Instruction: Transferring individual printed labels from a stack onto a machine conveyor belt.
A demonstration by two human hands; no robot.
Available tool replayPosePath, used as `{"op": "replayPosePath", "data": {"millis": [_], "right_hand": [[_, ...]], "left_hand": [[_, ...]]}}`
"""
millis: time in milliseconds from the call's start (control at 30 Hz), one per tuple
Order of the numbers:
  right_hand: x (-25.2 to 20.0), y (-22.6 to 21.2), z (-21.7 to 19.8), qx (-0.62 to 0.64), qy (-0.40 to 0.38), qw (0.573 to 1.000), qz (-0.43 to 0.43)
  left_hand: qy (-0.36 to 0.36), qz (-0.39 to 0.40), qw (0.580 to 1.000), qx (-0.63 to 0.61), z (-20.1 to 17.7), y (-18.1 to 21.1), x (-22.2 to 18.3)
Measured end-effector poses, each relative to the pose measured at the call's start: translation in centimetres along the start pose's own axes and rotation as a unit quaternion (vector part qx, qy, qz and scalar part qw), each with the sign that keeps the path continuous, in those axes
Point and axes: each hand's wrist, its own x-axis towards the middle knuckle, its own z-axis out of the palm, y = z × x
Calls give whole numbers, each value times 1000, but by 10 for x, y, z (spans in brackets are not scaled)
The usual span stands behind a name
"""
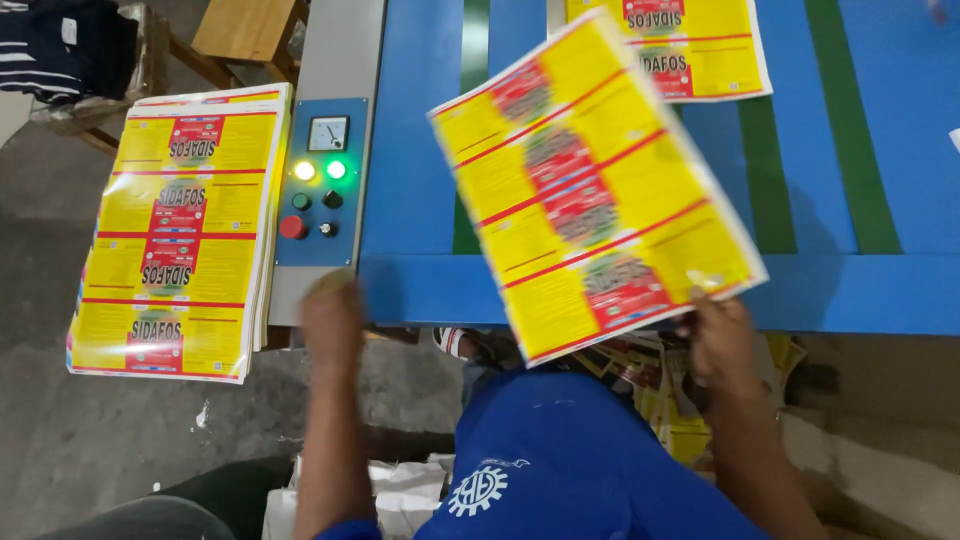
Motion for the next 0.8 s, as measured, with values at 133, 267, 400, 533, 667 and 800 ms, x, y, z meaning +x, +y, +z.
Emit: {"op": "replayPosePath", "data": {"millis": [133, 267, 400, 533, 667, 800], "right_hand": [[-13, -21, -68, 8, 66, 996, -52], [-38, -38, -101, -37, 161, 986, -36], [-57, -42, -107, -55, 159, 985, -39], [-54, -31, -99, -76, 136, 987, -32], [-21, -19, -83, -96, 95, 990, -47], [24, -38, -50, -114, 75, 987, -86]], "left_hand": [[31, -153, 962, 223, -30, -91, -53], [11, -276, 922, 271, -41, -132, -102], [8, -182, 929, 322, -49, -146, -128], [-94, -177, 928, 315, -75, -130, -116], [-130, -152, 894, 401, -70, -145, -115], [-99, -112, 891, 428, -79, -146, -109]]}}
